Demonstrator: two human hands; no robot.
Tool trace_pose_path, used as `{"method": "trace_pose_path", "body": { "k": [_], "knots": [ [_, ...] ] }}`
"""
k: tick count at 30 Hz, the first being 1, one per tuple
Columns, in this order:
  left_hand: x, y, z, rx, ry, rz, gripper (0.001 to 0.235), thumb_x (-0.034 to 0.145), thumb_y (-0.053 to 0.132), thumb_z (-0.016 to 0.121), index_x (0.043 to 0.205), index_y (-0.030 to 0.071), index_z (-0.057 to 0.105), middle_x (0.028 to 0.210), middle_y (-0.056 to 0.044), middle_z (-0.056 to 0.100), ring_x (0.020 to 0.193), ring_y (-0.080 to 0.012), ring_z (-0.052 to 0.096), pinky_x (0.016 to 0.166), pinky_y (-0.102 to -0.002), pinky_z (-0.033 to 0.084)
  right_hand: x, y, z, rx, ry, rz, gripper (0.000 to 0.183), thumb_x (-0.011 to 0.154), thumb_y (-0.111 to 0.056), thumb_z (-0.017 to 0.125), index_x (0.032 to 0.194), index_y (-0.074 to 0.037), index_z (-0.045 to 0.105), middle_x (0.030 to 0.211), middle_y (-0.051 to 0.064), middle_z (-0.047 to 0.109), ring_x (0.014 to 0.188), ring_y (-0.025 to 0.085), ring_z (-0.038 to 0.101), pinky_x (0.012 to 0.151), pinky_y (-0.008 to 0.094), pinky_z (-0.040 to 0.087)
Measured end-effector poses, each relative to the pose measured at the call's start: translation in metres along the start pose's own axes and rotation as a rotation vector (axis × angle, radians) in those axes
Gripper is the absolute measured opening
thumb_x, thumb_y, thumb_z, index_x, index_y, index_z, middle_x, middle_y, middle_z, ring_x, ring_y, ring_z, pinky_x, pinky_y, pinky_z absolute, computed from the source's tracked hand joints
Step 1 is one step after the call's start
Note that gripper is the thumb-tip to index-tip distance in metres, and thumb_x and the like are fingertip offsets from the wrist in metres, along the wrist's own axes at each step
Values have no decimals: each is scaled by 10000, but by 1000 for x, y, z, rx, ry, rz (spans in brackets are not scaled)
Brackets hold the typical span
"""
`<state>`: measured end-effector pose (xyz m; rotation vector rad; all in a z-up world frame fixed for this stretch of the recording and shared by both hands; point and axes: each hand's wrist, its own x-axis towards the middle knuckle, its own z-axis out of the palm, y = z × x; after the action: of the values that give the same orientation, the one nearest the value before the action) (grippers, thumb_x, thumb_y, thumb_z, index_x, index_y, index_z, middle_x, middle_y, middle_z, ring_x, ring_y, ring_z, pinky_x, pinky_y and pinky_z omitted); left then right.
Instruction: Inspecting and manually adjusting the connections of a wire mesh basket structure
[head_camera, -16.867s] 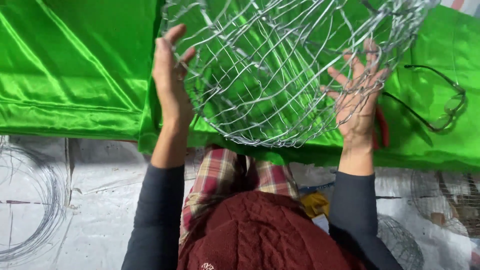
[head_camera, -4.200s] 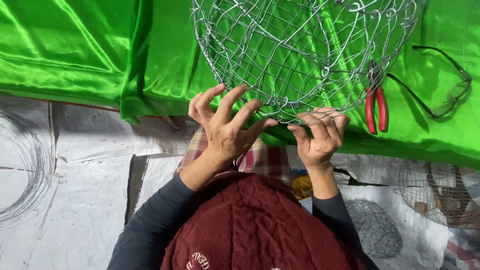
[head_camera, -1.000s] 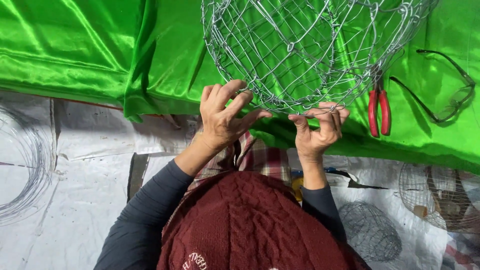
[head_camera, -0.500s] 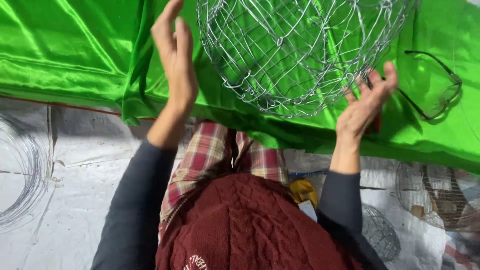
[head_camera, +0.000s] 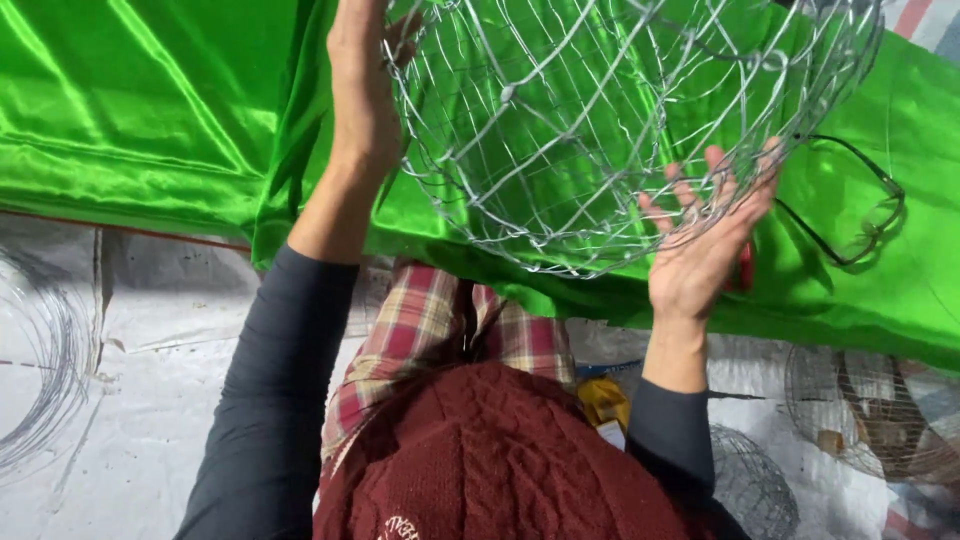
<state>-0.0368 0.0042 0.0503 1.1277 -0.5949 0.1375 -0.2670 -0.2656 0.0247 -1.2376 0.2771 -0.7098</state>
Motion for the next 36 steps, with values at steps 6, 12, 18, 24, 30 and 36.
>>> {"method": "trace_pose_path", "body": {
  "k": [6,12,18,24,30,36],
  "knots": [
    [11,-34,-15,-103,-16,-164,649,953,640,564,1265,76,639,1255,-72,639,1111,-276,644,929,-438,471,-22,12,4,-129,-120,-156,625,1108,-628,495,1613,-397,208,1627,203,312,1350,475,506,1017,572,576],
    [-1,-10,-4,328,44,137,393,1067,357,443,1086,-12,575,999,-114,585,889,-222,519,845,-375,450,-26,44,-21,-426,-1,-212,647,1139,-558,325,1658,-272,67,1716,154,158,1526,411,370,1044,383,596],
    [-96,10,16,747,33,601,403,861,293,742,1167,60,622,1225,-141,554,1131,-351,551,992,-525,469,-56,25,1,-947,-8,-896,353,1016,-308,623,1255,-72,511,1318,153,442,1156,350,522,980,496,497],
    [-129,25,25,936,-135,730,408,930,534,768,1133,182,736,1238,-78,619,1176,-398,561,901,-509,423,-68,20,29,-1201,-113,-1042,500,1010,-567,608,1067,-96,768,1190,133,630,1111,404,518,1003,558,433],
    [-118,29,28,1060,-270,678,352,1001,556,642,981,213,717,1052,-19,675,1249,-372,548,963,-524,355,-68,22,40,-1242,-132,-971,513,1034,-604,560,1002,-144,785,1210,64,665,1141,373,483,1052,538,384],
    [-114,18,23,1004,-260,722,385,997,575,643,859,219,692,840,35,594,1192,-348,612,939,-518,394,-63,35,37,-1184,-67,-1002,450,1024,-593,603,898,-178,724,953,3,687,1031,331,543,1054,506,395]
  ]
}}
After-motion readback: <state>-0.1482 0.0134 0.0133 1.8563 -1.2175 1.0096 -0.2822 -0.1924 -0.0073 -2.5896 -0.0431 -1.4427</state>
